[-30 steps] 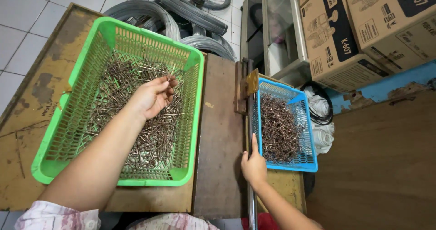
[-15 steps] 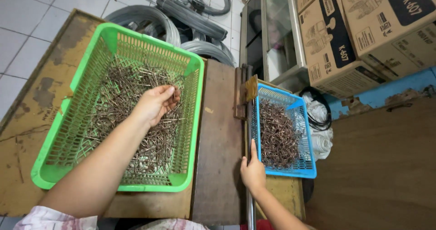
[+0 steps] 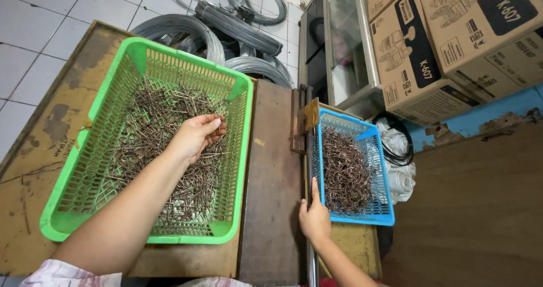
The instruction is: Picking metal wires from a basket, processing them with a manual tool, and sorting them into another basket.
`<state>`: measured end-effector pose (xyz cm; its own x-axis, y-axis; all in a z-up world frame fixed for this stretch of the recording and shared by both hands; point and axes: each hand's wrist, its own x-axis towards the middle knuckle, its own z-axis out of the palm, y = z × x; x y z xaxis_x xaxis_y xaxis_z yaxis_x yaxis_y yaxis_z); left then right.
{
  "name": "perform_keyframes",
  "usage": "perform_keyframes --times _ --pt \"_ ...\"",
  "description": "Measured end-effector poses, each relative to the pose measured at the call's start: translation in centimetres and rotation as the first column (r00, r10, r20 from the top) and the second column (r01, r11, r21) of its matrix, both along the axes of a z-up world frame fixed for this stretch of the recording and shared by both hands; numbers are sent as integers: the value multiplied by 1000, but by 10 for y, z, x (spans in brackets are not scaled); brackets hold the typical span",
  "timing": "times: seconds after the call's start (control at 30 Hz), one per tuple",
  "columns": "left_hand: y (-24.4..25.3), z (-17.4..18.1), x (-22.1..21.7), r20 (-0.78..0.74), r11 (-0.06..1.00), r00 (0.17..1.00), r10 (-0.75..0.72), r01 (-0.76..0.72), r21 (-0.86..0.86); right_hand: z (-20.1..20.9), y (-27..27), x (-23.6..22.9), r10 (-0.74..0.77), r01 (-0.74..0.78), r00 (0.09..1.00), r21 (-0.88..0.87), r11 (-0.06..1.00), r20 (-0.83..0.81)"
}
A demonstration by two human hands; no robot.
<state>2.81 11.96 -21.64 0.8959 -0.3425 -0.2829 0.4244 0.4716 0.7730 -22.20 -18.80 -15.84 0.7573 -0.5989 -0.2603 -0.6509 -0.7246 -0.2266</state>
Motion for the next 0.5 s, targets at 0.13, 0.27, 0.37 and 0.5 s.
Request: perform_keyframes --times 0.13,0.27,0.37,0.5 --pt "0 0 2 -24 1000 1000 9 -8 18 1 1 0 6 -6 1000 1 1000 11" --pt "-1 7 -1 -9 995 1000 21 -20 95 0 0 0 5 -5 1000 4 1000 11" --pt "0 18 -4 -33 991 999 42 -38 125 1 1 0 1 -1 1000 17 1000 14" --pt "11 84 -24 -149 974 989 3 31 226 8 5 0 7 -8 1000 36 999 7"
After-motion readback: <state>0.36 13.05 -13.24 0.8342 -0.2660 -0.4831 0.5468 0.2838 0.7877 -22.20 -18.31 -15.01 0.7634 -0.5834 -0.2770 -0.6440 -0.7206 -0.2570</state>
